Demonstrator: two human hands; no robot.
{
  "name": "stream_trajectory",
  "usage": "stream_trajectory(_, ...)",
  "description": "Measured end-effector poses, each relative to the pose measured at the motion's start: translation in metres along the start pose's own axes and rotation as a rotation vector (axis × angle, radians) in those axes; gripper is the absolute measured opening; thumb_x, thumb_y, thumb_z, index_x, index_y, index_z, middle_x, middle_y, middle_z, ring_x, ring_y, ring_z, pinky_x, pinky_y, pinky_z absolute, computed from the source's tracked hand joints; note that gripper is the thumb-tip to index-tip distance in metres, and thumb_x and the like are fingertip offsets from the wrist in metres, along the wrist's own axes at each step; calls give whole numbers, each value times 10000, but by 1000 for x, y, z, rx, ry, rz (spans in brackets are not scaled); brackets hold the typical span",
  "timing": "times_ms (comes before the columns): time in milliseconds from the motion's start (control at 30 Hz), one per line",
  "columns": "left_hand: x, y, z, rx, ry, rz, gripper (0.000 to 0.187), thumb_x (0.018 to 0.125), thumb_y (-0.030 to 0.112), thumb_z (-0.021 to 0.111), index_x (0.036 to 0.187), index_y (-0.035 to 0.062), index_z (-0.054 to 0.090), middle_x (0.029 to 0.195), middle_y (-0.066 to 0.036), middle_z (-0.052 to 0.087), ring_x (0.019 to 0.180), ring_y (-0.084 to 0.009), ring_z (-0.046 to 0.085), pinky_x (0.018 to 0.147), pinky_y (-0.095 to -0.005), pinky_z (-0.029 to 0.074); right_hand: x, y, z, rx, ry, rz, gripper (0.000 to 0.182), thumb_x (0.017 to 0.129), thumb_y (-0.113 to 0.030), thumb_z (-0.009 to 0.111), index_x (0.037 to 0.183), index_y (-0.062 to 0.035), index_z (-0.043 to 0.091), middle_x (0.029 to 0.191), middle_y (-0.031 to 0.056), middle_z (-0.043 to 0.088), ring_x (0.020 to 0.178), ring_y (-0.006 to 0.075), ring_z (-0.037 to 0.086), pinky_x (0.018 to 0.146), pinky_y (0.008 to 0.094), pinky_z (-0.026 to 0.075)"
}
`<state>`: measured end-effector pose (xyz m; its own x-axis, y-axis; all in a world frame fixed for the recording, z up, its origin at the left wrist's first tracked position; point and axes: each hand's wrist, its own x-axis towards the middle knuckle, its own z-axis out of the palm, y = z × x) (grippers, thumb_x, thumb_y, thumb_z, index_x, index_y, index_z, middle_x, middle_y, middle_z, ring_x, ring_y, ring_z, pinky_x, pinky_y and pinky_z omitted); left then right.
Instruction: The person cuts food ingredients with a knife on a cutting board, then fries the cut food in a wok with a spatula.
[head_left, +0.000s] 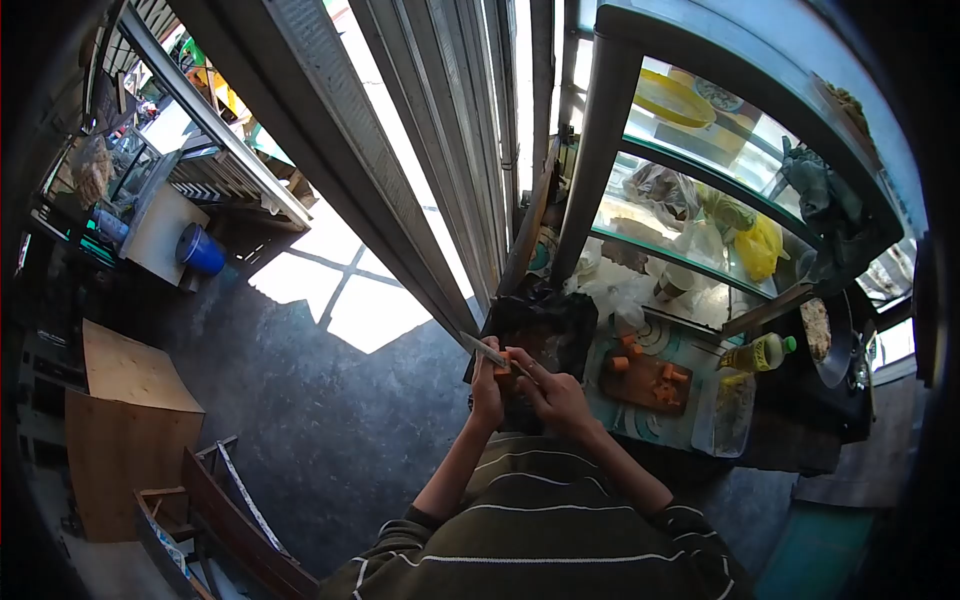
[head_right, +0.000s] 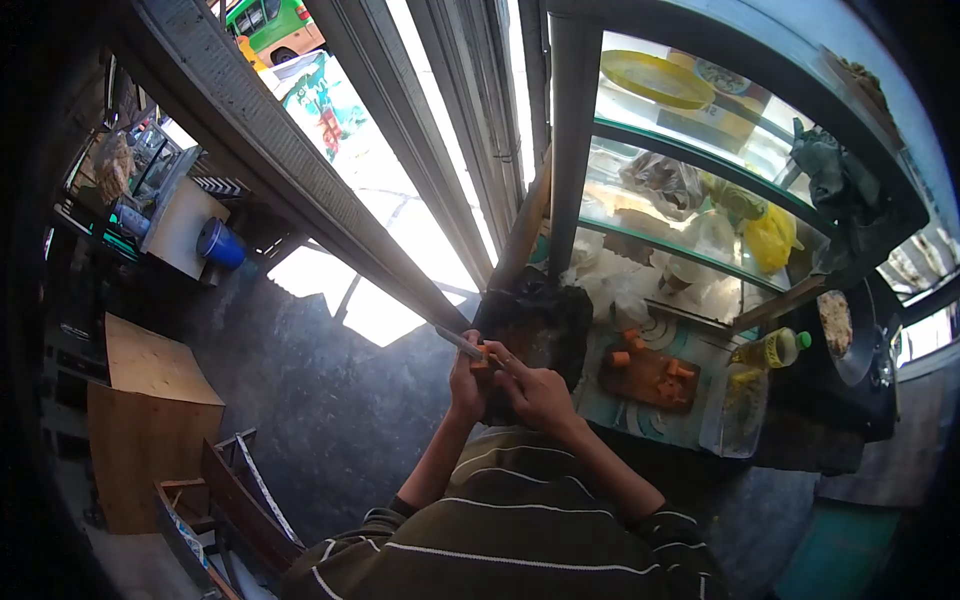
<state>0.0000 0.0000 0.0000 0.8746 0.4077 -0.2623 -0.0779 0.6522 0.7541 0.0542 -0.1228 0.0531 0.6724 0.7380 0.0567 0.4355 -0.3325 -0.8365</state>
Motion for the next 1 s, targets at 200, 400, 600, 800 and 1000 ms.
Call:
stream_trajectory(200,-11,6,21,-10,162,-69,313,887,343,365,1053,82,417,905,-14,431,821,-88,472,688,-207,422,-2,5,-2,138,-51,117,418,819,-232,483,1225,-177,399,760,155,603,634,283,603,565,344,448)
stream_trajectory(400,-6,23,15,-68,119,-199,328,863,426,400,913,104,433,712,11,453,617,-70,461,527,-194,398,6,1,-8,1071,-99,370,359,887,-254,400,1240,-185,385,558,1,454,400,79,391,401,206,363)
stream_trajectory(600,-3,34,8,-93,-90,-247,380,845,476,389,850,99,435,660,7,432,532,-70,384,478,-189,320,5,15,-13,1633,-440,806,374,895,-353,348,1247,-226,347,513,-6,359,381,70,300,352,180,279)
stream_trajectory(800,-1,27,0,-125,-57,-283,434,838,522,356,862,101,463,576,29,428,495,-62,379,470,-190,330,0,6,-2,586,-121,249,466,876,-339,393,1308,-219,264,518,35,426,411,109,393,407,232,328)
stream_trajectory(1000,-1,28,14,4,42,-299,442,833,528,364,792,111,503,551,41,446,449,-57,422,421,-190,335,0,-5,-10,-49,-100,-23,544,835,-322,431,1320,-221,203,610,188,540,552,371,537,510,419,406)
